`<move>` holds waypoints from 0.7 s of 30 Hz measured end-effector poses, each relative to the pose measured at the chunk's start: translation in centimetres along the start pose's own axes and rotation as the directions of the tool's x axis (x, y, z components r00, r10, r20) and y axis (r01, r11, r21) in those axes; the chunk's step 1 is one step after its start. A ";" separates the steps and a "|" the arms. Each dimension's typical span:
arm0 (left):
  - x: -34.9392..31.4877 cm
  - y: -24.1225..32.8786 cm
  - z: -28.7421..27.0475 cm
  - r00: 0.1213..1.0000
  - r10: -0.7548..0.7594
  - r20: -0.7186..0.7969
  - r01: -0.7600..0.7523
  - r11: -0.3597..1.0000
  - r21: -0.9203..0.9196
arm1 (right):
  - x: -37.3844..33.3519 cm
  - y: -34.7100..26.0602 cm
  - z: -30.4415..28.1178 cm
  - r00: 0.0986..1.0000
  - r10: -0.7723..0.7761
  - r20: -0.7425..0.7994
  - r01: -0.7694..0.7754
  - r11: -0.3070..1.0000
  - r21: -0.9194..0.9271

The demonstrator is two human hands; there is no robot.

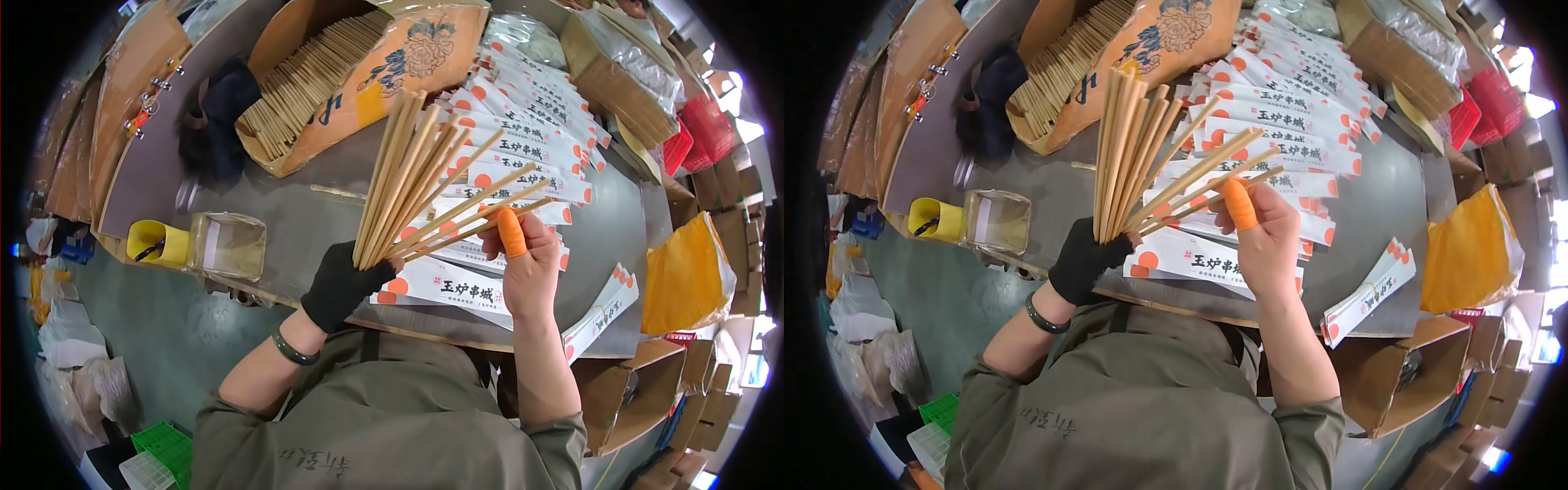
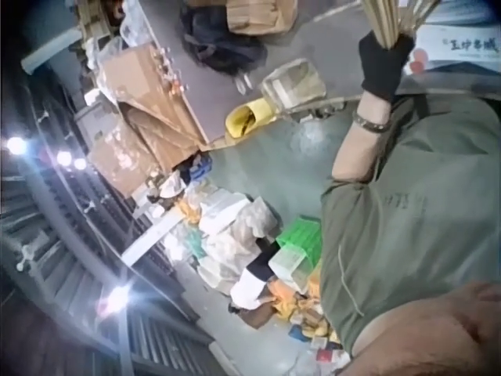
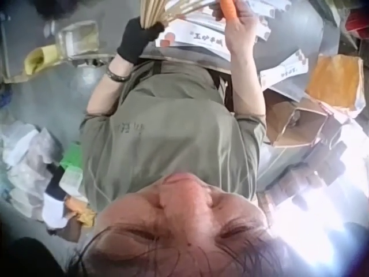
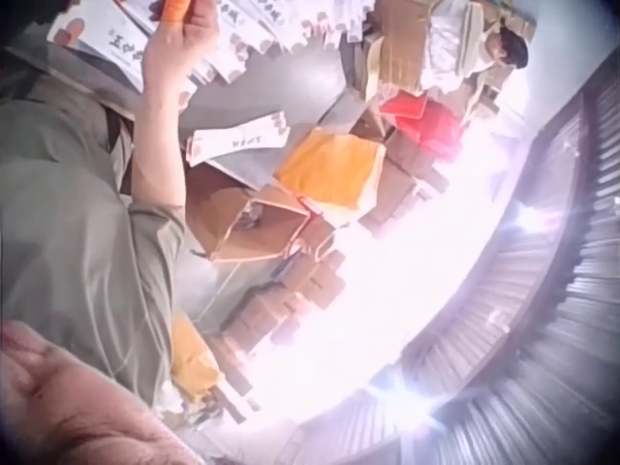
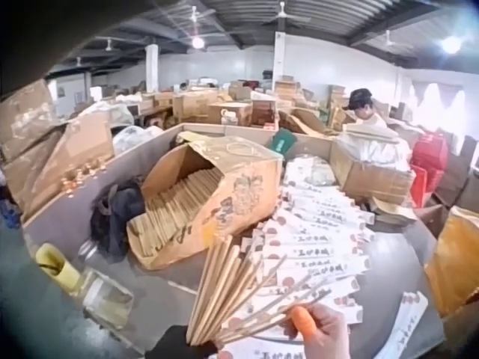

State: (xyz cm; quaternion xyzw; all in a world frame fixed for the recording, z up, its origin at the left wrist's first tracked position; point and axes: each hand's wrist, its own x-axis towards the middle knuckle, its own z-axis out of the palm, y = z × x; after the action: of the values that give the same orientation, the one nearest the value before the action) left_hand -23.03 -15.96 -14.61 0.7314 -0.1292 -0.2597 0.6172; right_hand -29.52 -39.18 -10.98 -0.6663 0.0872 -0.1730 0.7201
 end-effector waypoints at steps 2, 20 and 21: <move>-0.2 -0.4 0.5 1.000 -0.015 0.019 0.016 0.998 -0.057 | -0.6 -0.7 -0.7 0.996 -0.006 -0.093 0.002 0.999 -0.043; 2.5 -4.6 -5.6 0.887 0.249 -0.389 -0.122 0.939 0.322 | -19.4 1.7 -8.7 0.929 -0.313 -0.199 -0.107 0.286 -0.952; 2.2 -4.4 -5.4 0.882 0.261 -0.394 -0.127 0.934 0.335 | -16.5 1.3 -7.2 0.894 -0.427 -0.136 0.023 0.347 -0.938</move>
State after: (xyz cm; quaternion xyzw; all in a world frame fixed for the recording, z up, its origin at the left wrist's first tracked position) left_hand -18.88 -11.65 -18.78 0.8385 -0.1004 -0.0050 0.5355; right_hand -47.18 -39.78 -14.73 -0.9128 0.2032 -0.3127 0.1667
